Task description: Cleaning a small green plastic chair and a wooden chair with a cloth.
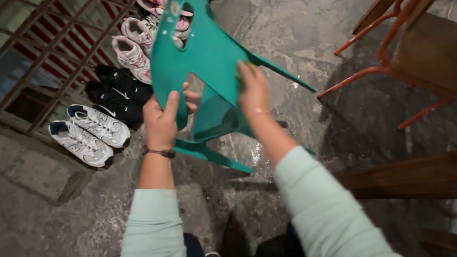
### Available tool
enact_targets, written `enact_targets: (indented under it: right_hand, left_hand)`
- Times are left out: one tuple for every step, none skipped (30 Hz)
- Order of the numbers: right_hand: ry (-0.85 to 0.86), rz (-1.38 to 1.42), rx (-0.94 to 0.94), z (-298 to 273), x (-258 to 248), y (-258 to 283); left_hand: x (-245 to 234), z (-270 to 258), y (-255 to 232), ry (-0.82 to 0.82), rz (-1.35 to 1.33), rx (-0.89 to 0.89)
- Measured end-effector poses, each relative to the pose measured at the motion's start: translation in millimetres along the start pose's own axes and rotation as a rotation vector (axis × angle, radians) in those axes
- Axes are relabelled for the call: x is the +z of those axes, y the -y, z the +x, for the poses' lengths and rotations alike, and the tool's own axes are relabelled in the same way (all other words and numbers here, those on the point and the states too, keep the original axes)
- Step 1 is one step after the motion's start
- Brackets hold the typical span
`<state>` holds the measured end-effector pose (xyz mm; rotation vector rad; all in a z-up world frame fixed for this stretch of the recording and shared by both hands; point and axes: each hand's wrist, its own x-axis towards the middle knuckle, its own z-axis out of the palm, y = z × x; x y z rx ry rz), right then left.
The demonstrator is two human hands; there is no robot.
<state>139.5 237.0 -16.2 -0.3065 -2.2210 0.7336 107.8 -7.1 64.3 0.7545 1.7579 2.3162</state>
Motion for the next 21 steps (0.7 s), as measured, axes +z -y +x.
enact_targets:
  right_hand:
    - [0.0, 0.0, -0.001, -1.8, -0.9, -21.3]
    - [0.084, -0.035, 0.061, -3.7, -2.6, -43.4]
    - [0.168, -0.069, 0.122, -5.4, -4.6, -65.8]
    - [0.164, -0.07, 0.12, 10.5, -11.0, -51.8]
    - [0.123, -0.029, 0.089, 26.2, -17.1, -37.9]
    - [0.087, 0.013, 0.061, 38.0, -22.7, -23.9]
    - [0.09, 0.013, 0.061, 57.5, -23.8, -4.9]
    - [0.03, 0.06, -0.068, 76.4, -24.5, 13.9]
    - [-0.029, 0.107, -0.198, 95.5, -25.2, 32.6]
    - [-0.028, 0.107, -0.197, 108.8, -22.4, 50.0]
    - [-0.047, 0.157, -0.232, 122.0, -19.7, 67.5]
    - [-0.064, 0.206, -0.267, 134.7, -17.6, 84.9]
    - [-0.062, 0.207, -0.265, 130.7, -18.0, 98.8]
    - [-0.013, 0.274, -0.139, 127.2, -19.2, 112.5]
    - [0.039, 0.341, -0.014, 124.0, -20.2, 126.4]
    - [0.038, 0.339, -0.016, 103.1, -22.7, 137.0]
    - [0.019, 0.343, -0.15, 82.2, -24.9, 147.6]
    - [0.005, 0.346, -0.28, 59.1, -27.3, 157.9]
    - [0.007, 0.346, -0.28, 54.3, -32.0, 163.4]
    - [0.004, 0.328, -0.341, 50.1, -36.1, 169.2]
    - [0.001, 0.31, -0.402, 45.8, -40.0, 175.1]
  left_hand:
    - [-4.3, -0.2, -1.6, 0.0, 0.0, 0.001]
    - [-7.7, 0.1, -2.9, -0.002, 0.003, -0.006]
    - [-10.8, 0.7, -4.1, -0.005, 0.007, -0.013]
    - [-9.4, 2.8, -3.9, -0.003, 0.006, -0.01]
    - [-8.2, 4.8, -3.4, -0.002, -0.044, -0.007]
    - [-7.7, 3.3, -2.1, -0.004, -0.094, -0.009]
    - [-7.3, 3.9, 3.8, -0.006, -0.094, -0.011]
    - [-7.1, 4.4, 9.7, -0.024, -0.095, 0.009]
    - [-6.7, 5.0, 15.6, -0.041, -0.097, 0.028]
    - [-2.8, 4.9, 9.5, -0.041, -0.097, 0.027]
    - [1.4, 4.7, 3.1, -0.033, -0.054, 0.013]
    - [5.9, 3.8, -3.3, -0.027, -0.011, -0.001]
    - [8.7, 2.7, -4.4, -0.028, -0.011, -0.003]
    - [12.0, 2.3, -5.6, -0.011, -0.034, 0.012]
    - [15.1, 2.1, -7.0, 0.005, -0.056, 0.027]
    - [13.3, 3.4, -2.9, 0.005, -0.058, 0.029]
    - [11.3, 4.8, 1.2, -0.026, -0.005, 0.068]
    - [9.5, 3.9, 5.7, -0.06, 0.048, 0.103]
    - [3.9, 4.6, 16.4, -0.061, 0.047, 0.102]
    - [-2.3, 6.2, 27.0, -0.113, 0.134, 0.178]
    - [-8.6, 7.7, 37.7, -0.163, 0.221, 0.255]
